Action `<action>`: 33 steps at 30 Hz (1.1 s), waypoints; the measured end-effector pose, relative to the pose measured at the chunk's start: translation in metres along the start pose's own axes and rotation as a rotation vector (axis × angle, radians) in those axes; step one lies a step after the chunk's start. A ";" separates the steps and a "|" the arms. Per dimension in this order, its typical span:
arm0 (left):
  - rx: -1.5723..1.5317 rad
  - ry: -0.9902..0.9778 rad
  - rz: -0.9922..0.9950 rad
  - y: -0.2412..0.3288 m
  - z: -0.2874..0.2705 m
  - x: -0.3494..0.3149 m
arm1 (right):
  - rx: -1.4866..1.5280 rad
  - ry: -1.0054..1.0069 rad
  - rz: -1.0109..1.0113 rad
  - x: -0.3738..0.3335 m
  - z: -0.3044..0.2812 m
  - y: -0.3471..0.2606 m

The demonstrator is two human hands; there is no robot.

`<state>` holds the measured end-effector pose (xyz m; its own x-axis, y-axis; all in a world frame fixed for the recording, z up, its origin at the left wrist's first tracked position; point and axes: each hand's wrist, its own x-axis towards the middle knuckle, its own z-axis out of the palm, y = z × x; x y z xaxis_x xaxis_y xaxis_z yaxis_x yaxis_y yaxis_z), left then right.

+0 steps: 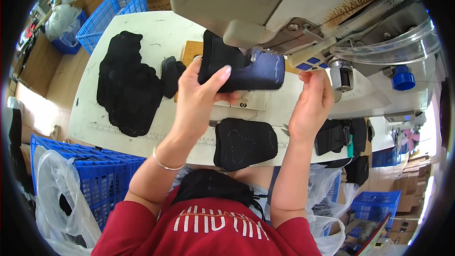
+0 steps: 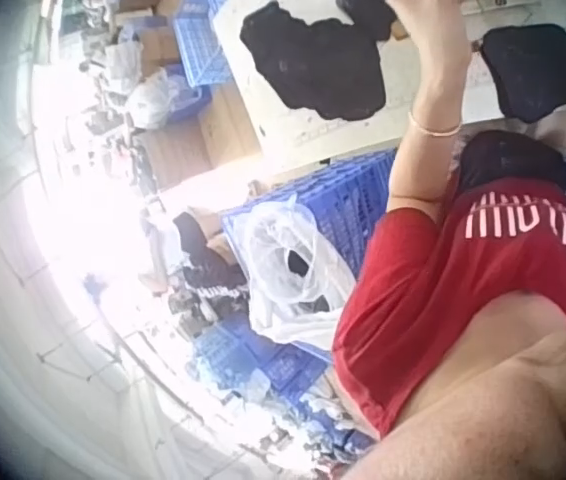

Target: Stitching black fabric shoe components together using an industrial sewing machine.

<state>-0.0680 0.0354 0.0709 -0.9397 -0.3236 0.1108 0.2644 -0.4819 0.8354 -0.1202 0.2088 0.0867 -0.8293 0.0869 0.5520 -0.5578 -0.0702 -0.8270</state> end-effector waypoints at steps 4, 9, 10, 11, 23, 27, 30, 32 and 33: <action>0.341 -0.174 -0.248 0.013 -0.041 -0.028 | -0.298 -0.178 -0.068 -0.033 -0.002 0.000; 0.362 -0.216 -0.366 0.004 -0.056 -0.055 | -0.060 -0.348 0.583 -0.076 0.001 0.003; 0.220 -0.133 -0.367 -0.003 -0.058 -0.057 | -0.059 -0.353 0.588 -0.080 0.002 0.004; 0.079 -0.052 -0.366 -0.010 -0.058 -0.059 | -0.003 -0.272 0.562 -0.084 0.003 0.004; 0.133 0.004 -0.210 -0.031 -0.022 -0.093 | 0.137 -0.044 0.614 -0.099 -0.029 -0.003; 0.170 -0.061 -0.223 -0.032 -0.018 -0.098 | 0.103 -0.061 0.562 -0.103 -0.040 0.006; 0.012 -0.068 -0.239 -0.038 -0.017 -0.100 | 0.286 0.022 0.650 -0.109 -0.041 0.006; -0.020 -0.092 -0.253 -0.041 -0.019 -0.099 | 0.426 0.046 0.736 -0.111 -0.041 0.005; -0.056 -0.113 -0.266 -0.043 -0.019 -0.099 | 0.436 0.048 0.749 -0.112 -0.042 0.003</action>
<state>0.0179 0.0723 0.0138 -0.9950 -0.0883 -0.0467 0.0137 -0.5830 0.8123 -0.0276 0.2402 0.0182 -0.9865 -0.0936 -0.1343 0.1632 -0.4992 -0.8510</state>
